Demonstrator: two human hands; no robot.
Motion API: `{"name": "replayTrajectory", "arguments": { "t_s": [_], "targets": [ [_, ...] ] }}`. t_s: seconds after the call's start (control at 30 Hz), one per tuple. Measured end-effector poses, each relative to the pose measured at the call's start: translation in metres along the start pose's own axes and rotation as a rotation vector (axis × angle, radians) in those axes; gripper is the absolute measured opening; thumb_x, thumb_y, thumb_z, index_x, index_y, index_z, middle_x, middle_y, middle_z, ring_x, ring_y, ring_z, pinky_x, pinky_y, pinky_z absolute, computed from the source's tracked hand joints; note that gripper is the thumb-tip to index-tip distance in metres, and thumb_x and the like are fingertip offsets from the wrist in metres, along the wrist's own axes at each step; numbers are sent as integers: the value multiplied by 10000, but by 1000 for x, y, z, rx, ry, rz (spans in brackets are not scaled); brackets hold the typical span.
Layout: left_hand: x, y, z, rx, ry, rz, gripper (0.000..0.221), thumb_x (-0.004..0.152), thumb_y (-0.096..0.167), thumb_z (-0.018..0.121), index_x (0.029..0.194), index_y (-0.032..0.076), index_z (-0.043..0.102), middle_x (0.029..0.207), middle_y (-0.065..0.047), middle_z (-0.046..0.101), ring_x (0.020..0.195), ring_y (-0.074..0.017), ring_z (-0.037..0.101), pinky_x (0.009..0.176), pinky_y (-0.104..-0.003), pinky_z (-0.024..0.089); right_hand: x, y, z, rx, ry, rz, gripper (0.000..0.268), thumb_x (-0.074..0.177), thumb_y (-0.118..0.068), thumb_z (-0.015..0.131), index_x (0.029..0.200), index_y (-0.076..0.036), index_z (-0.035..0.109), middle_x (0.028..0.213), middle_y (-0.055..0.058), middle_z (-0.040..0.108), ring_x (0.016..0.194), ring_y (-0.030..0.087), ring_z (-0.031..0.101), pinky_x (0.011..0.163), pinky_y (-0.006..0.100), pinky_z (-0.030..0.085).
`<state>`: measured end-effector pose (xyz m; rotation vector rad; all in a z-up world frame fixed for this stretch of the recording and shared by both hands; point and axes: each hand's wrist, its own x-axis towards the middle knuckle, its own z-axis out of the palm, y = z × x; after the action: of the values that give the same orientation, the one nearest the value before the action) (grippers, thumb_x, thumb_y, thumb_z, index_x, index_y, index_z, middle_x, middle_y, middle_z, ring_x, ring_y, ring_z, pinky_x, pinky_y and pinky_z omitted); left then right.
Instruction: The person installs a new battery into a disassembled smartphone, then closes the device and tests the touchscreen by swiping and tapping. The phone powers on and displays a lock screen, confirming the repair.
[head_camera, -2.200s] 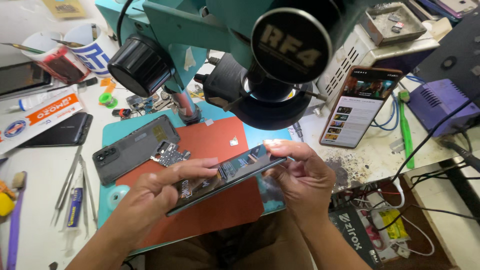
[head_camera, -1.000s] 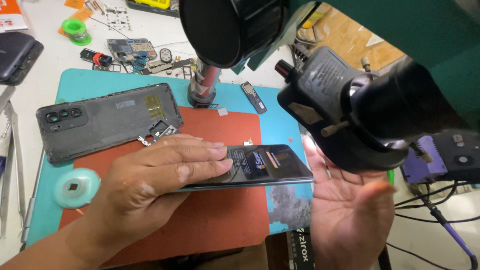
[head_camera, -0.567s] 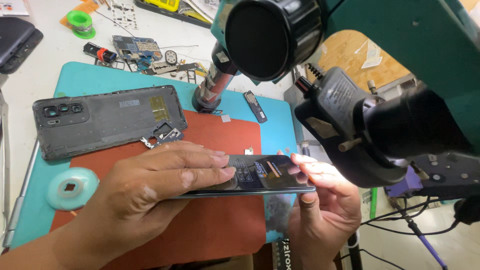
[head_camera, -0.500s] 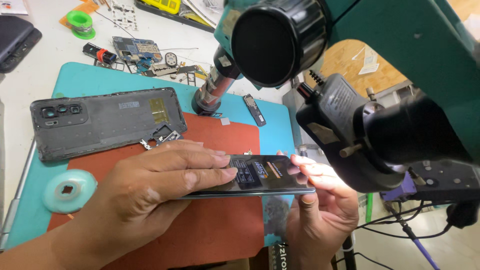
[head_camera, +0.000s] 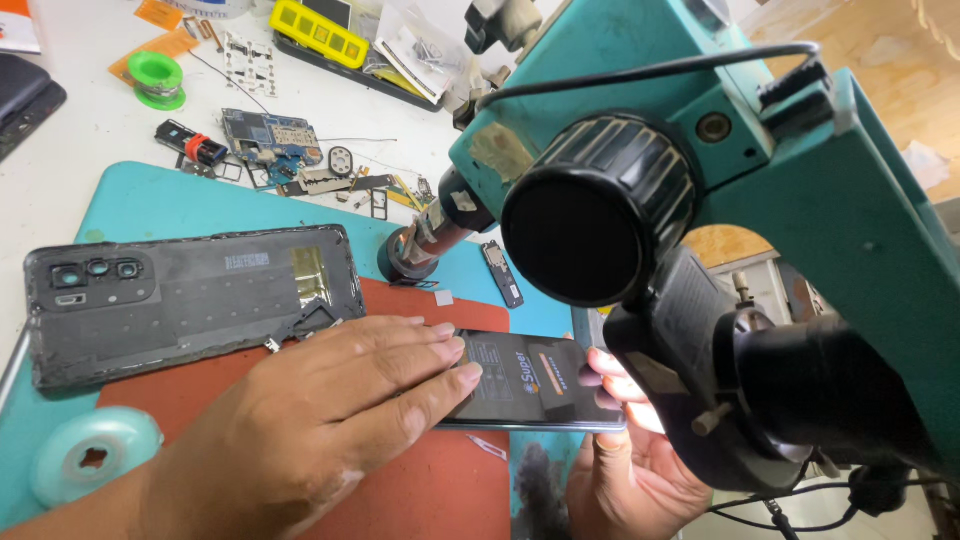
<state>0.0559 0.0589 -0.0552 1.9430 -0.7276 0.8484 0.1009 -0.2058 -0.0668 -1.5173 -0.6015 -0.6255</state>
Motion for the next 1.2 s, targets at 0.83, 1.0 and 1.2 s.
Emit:
{"name": "replayTrajectory", "arguments": {
  "t_s": [0.83,1.0,1.2],
  "targets": [
    [4,-5,3,59,5,21,292,869,138,655,1121,-7,675,1156,-155,703,1152,-301,697,1025,-449,558,-12,42,-59,-26,-187,-148,249,1040,-220,746,1160,-15,670,1074,232,715,1115,430,725,999,546,608],
    [4,-7,2,63,3,51,298,855,125,665,1115,-19,674,1142,-160,698,1139,-304,698,1017,-445,562,-11,39,-53,-77,-183,-179,227,1038,-190,748,1147,-10,661,1079,240,728,1098,403,736,1031,522,603],
    [2,-7,1,73,-9,71,323,827,123,670,1109,-34,668,1148,-173,698,1142,-328,699,1016,-449,568,-13,38,-47,-53,-132,-194,221,1016,-171,776,1127,4,698,1040,227,740,1058,372,752,1010,487,620]
  ]
}}
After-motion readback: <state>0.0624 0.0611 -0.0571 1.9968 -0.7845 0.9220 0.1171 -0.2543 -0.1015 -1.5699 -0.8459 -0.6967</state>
